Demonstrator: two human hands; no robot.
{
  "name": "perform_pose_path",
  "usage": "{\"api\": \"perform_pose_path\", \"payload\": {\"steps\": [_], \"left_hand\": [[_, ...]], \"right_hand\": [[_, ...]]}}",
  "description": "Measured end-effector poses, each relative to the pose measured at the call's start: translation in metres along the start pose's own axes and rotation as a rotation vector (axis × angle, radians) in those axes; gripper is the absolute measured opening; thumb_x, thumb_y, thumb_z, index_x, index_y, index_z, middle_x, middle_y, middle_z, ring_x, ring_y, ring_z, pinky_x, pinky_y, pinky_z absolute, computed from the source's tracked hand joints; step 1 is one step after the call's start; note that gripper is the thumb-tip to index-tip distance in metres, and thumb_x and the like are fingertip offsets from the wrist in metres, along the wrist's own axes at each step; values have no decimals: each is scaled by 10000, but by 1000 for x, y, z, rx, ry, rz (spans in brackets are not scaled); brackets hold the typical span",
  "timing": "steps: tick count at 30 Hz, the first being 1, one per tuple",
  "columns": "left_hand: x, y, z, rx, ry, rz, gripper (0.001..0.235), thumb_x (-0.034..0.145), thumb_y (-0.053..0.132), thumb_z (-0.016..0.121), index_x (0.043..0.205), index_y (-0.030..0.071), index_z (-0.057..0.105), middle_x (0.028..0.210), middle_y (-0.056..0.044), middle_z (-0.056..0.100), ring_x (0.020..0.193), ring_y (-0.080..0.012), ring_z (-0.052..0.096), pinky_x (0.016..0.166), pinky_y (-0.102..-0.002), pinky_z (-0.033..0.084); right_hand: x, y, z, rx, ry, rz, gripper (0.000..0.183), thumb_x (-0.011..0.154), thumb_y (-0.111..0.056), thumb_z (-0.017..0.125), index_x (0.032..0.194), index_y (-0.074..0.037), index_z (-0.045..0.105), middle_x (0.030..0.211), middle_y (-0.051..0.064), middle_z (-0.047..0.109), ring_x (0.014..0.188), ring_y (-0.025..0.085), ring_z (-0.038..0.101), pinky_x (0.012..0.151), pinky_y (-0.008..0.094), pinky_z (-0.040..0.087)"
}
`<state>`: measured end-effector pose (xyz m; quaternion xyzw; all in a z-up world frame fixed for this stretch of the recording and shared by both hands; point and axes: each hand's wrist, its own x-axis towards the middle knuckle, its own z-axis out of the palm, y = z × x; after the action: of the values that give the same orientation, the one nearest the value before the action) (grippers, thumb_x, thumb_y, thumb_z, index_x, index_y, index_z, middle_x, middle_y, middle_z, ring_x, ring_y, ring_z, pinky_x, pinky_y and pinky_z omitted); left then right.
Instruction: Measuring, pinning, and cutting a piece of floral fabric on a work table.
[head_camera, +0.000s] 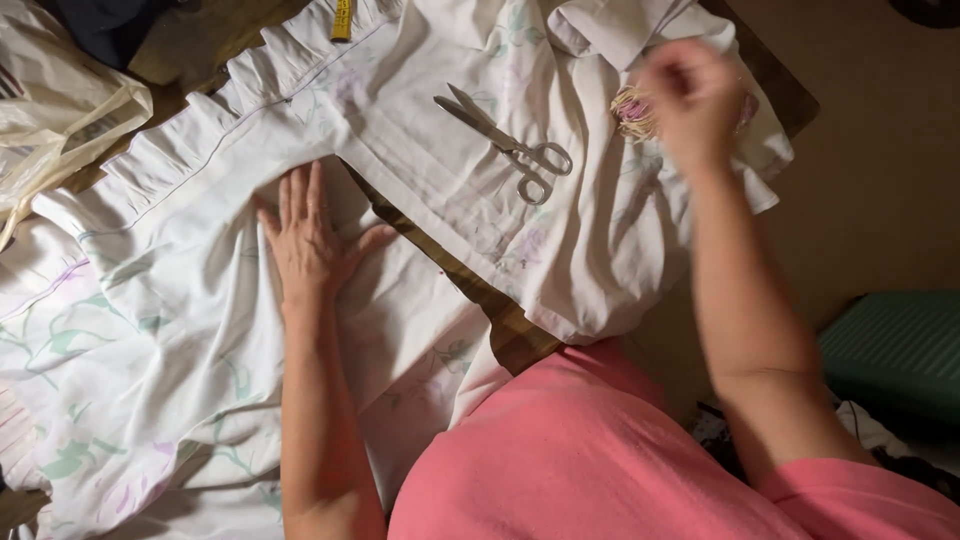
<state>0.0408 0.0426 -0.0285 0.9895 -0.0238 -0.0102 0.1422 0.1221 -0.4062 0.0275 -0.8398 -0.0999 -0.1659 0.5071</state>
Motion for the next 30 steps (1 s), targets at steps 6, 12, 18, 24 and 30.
{"api": "perform_pose_path", "payload": {"steps": [6,12,18,24,30], "left_hand": [[-54,34,8,12,416,118,641,908,465,836,1383,82,636,1473,-189,596,1431,-389,465,1194,-601,273],[-108,84,17,-69,217,107,611,875,475,779,1384,186,604,1486,-99,574,1456,-383,432,1204,-610,253],[-118,82,32,-144,189,116,548,919,405,753,1386,166,593,1548,-87,503,1472,-402,395,1183,-653,247],[-110,78,20,-201,130,115,742,901,570,657,1489,148,492,1597,-88,454,1516,-398,333,1217,-657,176],[-73,50,8,-36,-129,-25,1126,777,928,395,1638,218,250,1691,-96,261,1538,-391,216,1193,-650,118]], "right_hand": [[-14,77,-95,-28,167,127,197,1019,145,798,1055,-34,723,962,54,697,831,98,594,753,226,517],[-21,99,-88,43,193,194,168,995,74,831,1039,-59,739,893,-6,656,798,59,535,723,199,469],[-22,97,-90,-24,130,187,153,1019,52,808,1039,-73,722,919,-15,637,835,60,538,752,205,457],[-22,76,-93,-233,31,179,126,1034,15,822,1056,-71,732,990,5,647,843,90,547,743,241,476],[-18,72,-92,-259,-8,88,106,1062,33,799,1090,-16,708,1025,71,667,877,143,583,775,278,511]]}}
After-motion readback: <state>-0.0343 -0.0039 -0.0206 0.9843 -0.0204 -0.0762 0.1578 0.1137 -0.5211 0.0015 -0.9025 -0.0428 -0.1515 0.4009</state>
